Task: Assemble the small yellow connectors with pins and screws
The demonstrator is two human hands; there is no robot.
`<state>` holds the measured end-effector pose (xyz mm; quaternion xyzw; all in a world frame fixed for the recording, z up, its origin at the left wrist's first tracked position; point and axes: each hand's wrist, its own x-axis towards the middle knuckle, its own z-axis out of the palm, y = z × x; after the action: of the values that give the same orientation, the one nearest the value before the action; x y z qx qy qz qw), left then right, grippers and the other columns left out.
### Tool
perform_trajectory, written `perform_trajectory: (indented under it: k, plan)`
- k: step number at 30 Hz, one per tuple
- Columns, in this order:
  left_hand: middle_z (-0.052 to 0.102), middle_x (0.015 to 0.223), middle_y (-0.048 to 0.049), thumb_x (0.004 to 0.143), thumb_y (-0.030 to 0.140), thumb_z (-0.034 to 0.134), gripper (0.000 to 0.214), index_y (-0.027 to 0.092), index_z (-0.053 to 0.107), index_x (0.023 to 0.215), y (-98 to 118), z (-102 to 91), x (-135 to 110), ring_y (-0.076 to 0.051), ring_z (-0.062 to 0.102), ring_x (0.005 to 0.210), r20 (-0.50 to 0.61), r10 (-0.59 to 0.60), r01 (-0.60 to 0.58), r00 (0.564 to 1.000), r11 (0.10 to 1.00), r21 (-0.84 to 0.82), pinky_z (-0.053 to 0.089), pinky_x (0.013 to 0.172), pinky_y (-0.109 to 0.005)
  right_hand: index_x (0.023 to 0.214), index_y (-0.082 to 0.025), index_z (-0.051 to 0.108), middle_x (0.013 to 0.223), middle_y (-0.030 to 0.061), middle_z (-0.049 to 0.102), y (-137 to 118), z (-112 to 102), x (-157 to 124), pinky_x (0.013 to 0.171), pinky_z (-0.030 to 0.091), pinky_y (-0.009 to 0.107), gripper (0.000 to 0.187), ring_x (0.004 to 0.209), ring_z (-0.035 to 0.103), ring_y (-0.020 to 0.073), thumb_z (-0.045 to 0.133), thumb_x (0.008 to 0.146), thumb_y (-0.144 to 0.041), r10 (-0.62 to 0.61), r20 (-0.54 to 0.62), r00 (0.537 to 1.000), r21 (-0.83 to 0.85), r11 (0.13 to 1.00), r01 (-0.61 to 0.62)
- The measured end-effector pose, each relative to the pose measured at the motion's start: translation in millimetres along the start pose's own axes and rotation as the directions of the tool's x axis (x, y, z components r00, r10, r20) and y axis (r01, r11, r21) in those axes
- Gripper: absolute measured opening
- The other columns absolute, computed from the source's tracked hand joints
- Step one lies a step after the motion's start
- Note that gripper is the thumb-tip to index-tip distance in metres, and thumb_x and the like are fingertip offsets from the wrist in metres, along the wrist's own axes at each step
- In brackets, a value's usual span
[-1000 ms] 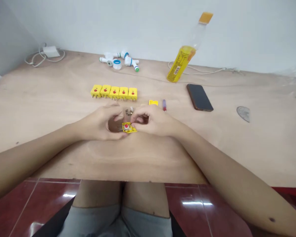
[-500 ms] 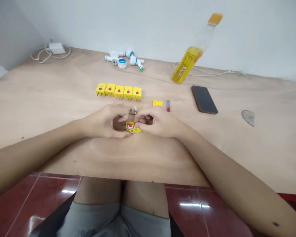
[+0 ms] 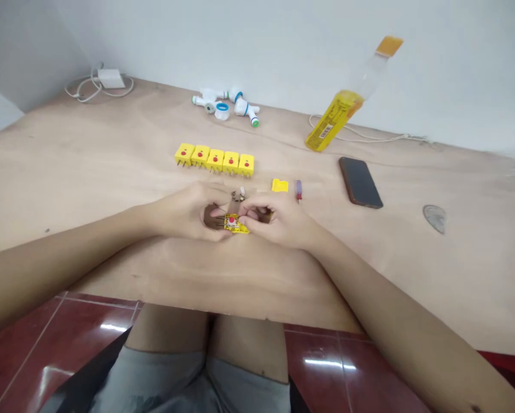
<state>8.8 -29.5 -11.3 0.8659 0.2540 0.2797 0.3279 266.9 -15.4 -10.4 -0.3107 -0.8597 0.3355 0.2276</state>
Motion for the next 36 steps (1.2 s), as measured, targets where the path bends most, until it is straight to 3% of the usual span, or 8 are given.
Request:
perform_trajectory:
  k: [15,21,26,36]
  plan:
    - [0.059,0.079,0.0012,0.080,0.017,0.078,0.042,0.023,0.038,0.070,0.4,-3.1,1.2,-0.018,0.053,0.079,0.013,0.028,-0.027,1.000,0.998,-0.059,0.041,0.077,-0.034,0.088,-0.022,0.075,0.079,0.0029,0.070,-2.9,7.1,-0.1,0.063,0.044,0.033,0.010,0.070,0.059,0.0178,0.074,0.097,-0.026,0.008,-0.037,0.999,0.002,1.000,-0.008]
    - [0.051,0.073,0.0032,0.080,0.016,0.079,0.044,0.023,0.037,0.069,1.9,-4.2,1.4,-0.016,0.048,0.073,0.032,-0.011,0.012,0.999,0.998,-0.058,0.039,0.072,-0.033,0.087,-0.020,0.075,0.078,0.0025,0.068,-2.2,10.5,0.2,0.062,0.041,0.032,0.012,0.070,0.056,0.0169,0.073,0.098,-0.025,0.015,-0.039,0.999,0.036,0.999,-0.013]
    - [0.053,0.073,0.0025,0.081,0.019,0.079,0.045,0.023,0.036,0.068,1.4,-4.4,0.5,-0.016,0.049,0.074,0.001,0.032,-0.032,0.999,0.999,-0.028,0.042,0.076,-0.033,0.088,-0.019,0.077,0.076,0.0014,0.064,-3.8,12.5,2.1,0.062,0.040,0.032,0.010,0.068,0.054,0.0158,0.072,0.097,-0.021,-0.001,-0.068,0.998,0.026,1.000,0.003]
    - [0.053,0.072,0.0026,0.085,0.021,0.080,0.047,0.023,0.035,0.071,-3.4,-11.1,-1.6,-0.017,0.050,0.074,0.042,0.011,-0.009,0.999,0.999,-0.050,0.044,0.075,-0.034,0.097,-0.021,0.085,0.082,0.0035,0.077,4.1,-2.1,3.5,0.067,0.049,0.031,0.012,0.073,0.063,0.0177,0.074,0.100,-0.025,-0.042,0.007,0.999,0.025,0.999,0.042]
